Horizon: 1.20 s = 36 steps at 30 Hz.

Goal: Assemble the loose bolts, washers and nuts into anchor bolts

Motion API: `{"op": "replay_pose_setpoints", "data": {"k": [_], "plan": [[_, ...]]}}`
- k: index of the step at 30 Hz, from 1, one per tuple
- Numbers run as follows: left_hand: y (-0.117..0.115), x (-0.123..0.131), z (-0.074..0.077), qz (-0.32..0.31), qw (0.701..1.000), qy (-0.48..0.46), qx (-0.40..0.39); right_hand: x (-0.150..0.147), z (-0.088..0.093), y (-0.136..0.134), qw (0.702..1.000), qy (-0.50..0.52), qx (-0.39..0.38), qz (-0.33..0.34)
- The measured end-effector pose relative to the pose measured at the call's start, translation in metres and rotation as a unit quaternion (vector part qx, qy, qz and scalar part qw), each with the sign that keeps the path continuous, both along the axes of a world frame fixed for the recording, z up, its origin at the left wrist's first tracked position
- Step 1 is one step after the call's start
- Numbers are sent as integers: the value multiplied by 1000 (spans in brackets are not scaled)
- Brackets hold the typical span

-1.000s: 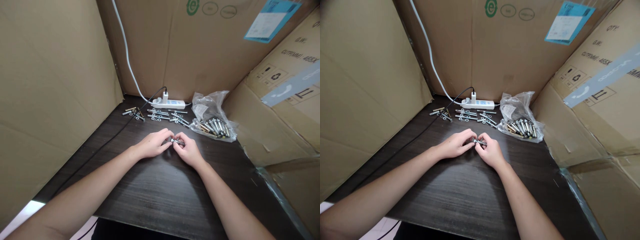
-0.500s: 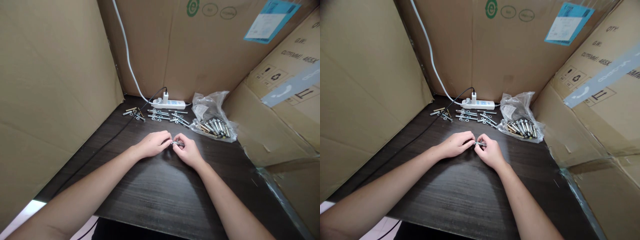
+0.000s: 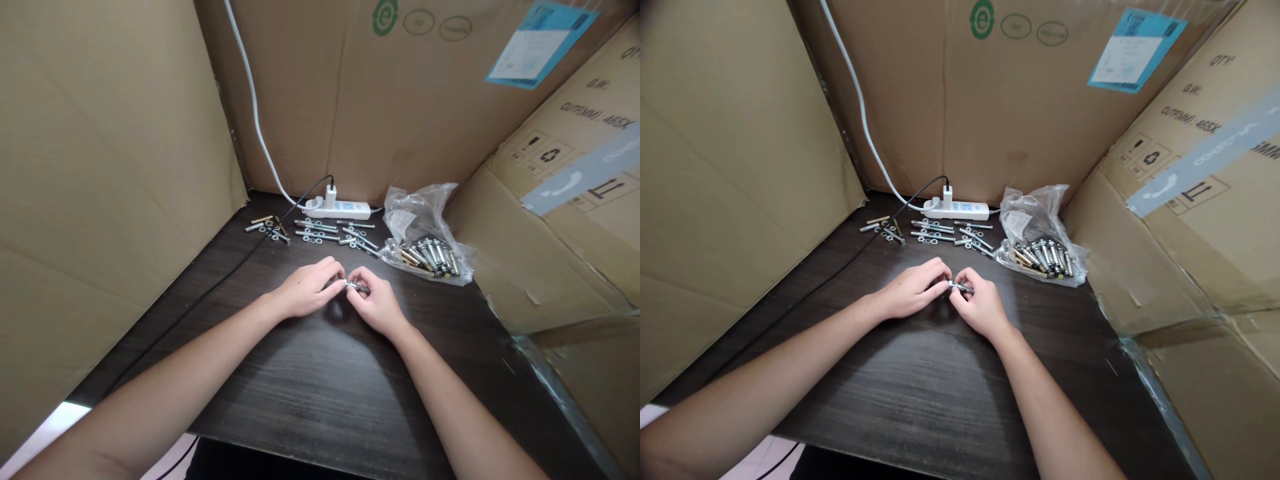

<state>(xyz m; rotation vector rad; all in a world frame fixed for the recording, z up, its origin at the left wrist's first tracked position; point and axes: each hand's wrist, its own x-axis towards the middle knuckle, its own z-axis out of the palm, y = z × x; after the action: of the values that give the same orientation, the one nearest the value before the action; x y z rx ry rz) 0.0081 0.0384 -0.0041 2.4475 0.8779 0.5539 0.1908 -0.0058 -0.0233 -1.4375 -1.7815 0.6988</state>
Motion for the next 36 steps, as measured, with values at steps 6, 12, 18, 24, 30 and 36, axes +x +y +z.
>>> {"op": "replay_pose_setpoints", "data": {"k": [6, 12, 18, 24, 30, 36], "plan": [[5, 2, -7, -15, 999, 26, 20, -1, 0, 0, 1000, -1, 1, 1], [2, 2, -2, -27, 1000, -2, -4, 0, -1, 0, 1000, 1, 3, -5], [-2, 1, -1, -12, 1000, -15, 12, -1, -1, 0, 1000, 13, -1, -4], [0, 1, -1, -3, 1000, 12, 18, -3, 1, -2, 1000, 8, -1, 0], [0, 2, -1, -29, 999, 9, 11, -2, -1, -1, 1000, 2, 5, -1], [-3, 0, -2, 8, 999, -45, 13, -1, -1, -1, 1000, 11, 1, -5]]}}
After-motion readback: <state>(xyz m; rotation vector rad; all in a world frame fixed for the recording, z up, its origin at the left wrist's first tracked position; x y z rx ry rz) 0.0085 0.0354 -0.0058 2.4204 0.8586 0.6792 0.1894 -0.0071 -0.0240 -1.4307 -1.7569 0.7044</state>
